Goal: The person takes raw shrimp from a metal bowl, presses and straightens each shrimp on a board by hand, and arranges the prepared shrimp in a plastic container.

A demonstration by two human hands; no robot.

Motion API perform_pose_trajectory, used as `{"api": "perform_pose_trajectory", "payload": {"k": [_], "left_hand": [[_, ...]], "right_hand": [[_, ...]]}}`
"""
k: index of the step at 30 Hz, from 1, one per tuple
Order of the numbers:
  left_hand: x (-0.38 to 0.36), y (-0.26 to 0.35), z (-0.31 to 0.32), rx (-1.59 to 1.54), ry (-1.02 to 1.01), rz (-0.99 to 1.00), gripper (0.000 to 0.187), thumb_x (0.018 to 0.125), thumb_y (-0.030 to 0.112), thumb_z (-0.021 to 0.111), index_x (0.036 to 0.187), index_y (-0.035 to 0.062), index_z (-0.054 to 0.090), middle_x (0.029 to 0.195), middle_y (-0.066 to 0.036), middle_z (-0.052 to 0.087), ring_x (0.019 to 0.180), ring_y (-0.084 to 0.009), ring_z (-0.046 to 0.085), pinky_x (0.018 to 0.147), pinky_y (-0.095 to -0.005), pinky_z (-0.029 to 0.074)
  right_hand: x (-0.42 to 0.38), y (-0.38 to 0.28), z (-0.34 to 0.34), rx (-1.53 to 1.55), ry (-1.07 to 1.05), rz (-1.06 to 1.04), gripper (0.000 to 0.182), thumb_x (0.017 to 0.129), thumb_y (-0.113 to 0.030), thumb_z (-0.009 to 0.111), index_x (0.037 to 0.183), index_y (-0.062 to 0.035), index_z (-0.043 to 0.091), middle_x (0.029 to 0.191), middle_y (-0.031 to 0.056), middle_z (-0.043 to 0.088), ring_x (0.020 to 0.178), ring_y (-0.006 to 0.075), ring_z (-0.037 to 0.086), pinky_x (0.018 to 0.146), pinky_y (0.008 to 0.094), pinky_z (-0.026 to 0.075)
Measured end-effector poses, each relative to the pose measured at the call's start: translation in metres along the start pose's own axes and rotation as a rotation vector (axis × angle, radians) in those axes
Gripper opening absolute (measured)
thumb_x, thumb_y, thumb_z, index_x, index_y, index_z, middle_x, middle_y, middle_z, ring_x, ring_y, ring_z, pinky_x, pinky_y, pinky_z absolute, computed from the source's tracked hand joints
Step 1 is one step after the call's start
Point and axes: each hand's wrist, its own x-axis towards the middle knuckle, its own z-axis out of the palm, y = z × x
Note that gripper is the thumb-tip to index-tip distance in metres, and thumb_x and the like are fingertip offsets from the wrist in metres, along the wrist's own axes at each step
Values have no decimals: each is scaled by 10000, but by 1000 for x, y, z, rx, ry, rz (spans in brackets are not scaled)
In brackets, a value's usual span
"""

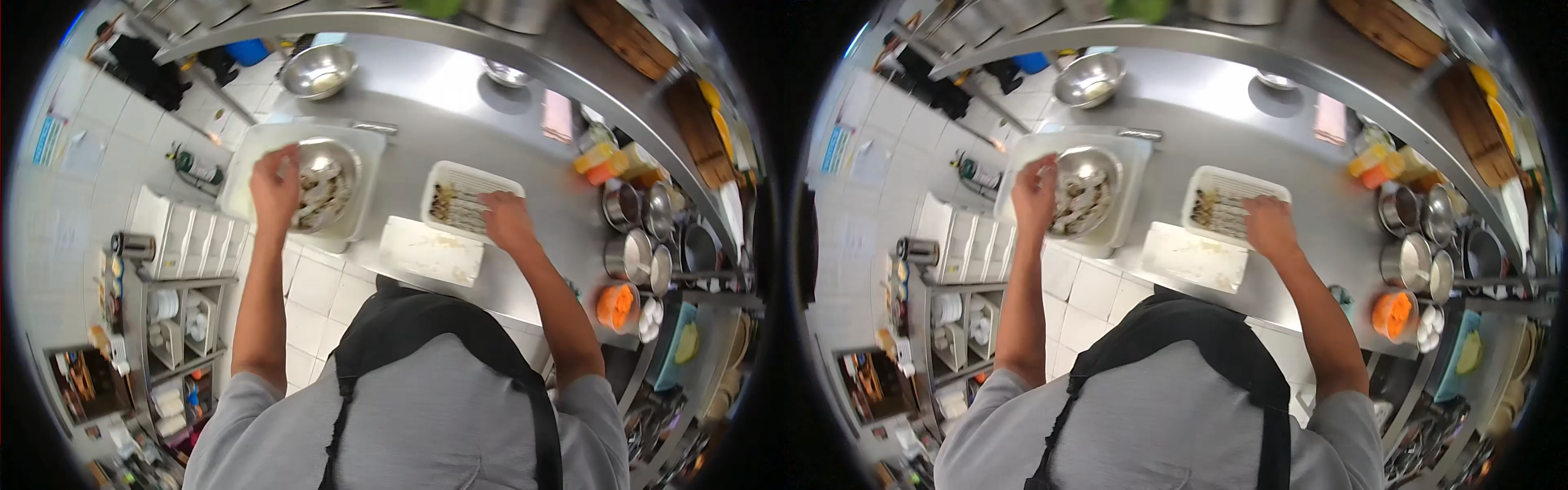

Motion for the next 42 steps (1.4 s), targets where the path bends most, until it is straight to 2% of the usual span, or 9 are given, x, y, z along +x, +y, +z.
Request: {"api": "perform_pose_trajectory", "payload": {"k": [3, 7, 14, 17, 30, 32, 35, 38, 42], "left_hand": [[23, -37, -56, 42, 150, -224, 302, 1012, 235, 749, 1265, 96, 836, 1229, -152, 812, 1097, -296, 760, 912, -418, 584], [30, -56, -70, 209, 91, -143, 385, 963, 263, 792, 1314, 104, 817, 1226, -167, 806, 1075, -311, 767, 911, -419, 596], [22, -89, -9, 286, -289, -72, 350, 888, 182, 802, 1226, 99, 836, 1168, -248, 798, 1119, -452, 741, 1038, -517, 595], [27, -88, 8, 298, -417, -175, 366, 874, 161, 792, 1234, 113, 839, 1177, -227, 801, 1122, -427, 753, 1028, -511, 601], [26, -107, 57, 735, -652, -78, 336, 866, 217, 790, 1166, 68, 814, 1137, -199, 815, 1096, -380, 786, 1023, -490, 605], [17, -115, 64, 800, -626, 12, 357, 853, 224, 798, 1171, 63, 807, 1107, -182, 817, 1065, -377, 787, 1023, -489, 602], [10, -105, 57, 771, -565, 168, 330, 862, 213, 770, 1154, 59, 781, 1081, -177, 810, 1057, -356, 782, 975, -476, 605], [23, -90, 38, 356, -667, -80, 322, 840, 208, 801, 1108, 49, 721, 1052, -160, 801, 1031, -341, 773, 912, -447, 597], [27, -55, 11, -304, -723, -156, 277, 859, 99, 846, 1041, 50, 642, 1019, -60, 756, 933, -179, 726, 825, -347, 569]], "right_hand": [[-8, -14, -22, 203, 149, 46, 352, 963, -112, 737, 1314, -110, 771, 1273, 146, 753, 1270, 364, 663, 1098, 517, 496], [-16, -26, -27, 230, 299, 12, 328, 954, -91, 763, 1282, -89, 783, 1317, 165, 740, 1264, 387, 661, 1100, 512, 519], [-9, -49, -45, 321, 306, 10, 285, 956, -106, 789, 1238, -63, 798, 1323, 190, 734, 1271, 403, 658, 1117, 479, 526], [-15, -49, -47, 343, 295, 25, 279, 955, -104, 791, 1230, -57, 800, 1322, 200, 734, 1284, 400, 655, 1124, 477, 525], [-68, -45, -40, 383, 281, 240, 258, 921, -55, 812, 1178, -42, 801, 1248, 208, 756, 1226, 409, 691, 1086, 478, 548], [-73, -40, -31, 346, 275, 214, 268, 946, -79, 799, 1213, -56, 790, 1298, 175, 745, 1203, 358, 709, 970, 446, 588], [-74, -41, -24, 353, 265, 202, 283, 957, -92, 792, 1239, -62, 783, 1317, 157, 743, 1188, 329, 722, 910, 426, 609], [-72, -46, -24, 361, 259, 169, 296, 956, -88, 789, 1251, -58, 782, 1304, 162, 747, 1162, 333, 732, 905, 423, 606], [-63, -71, -42, 549, 144, 225, 298, 978, -86, 777, 1273, -40, 776, 1295, 166, 754, 1134, 308, 749, 941, 412, 610]]}}
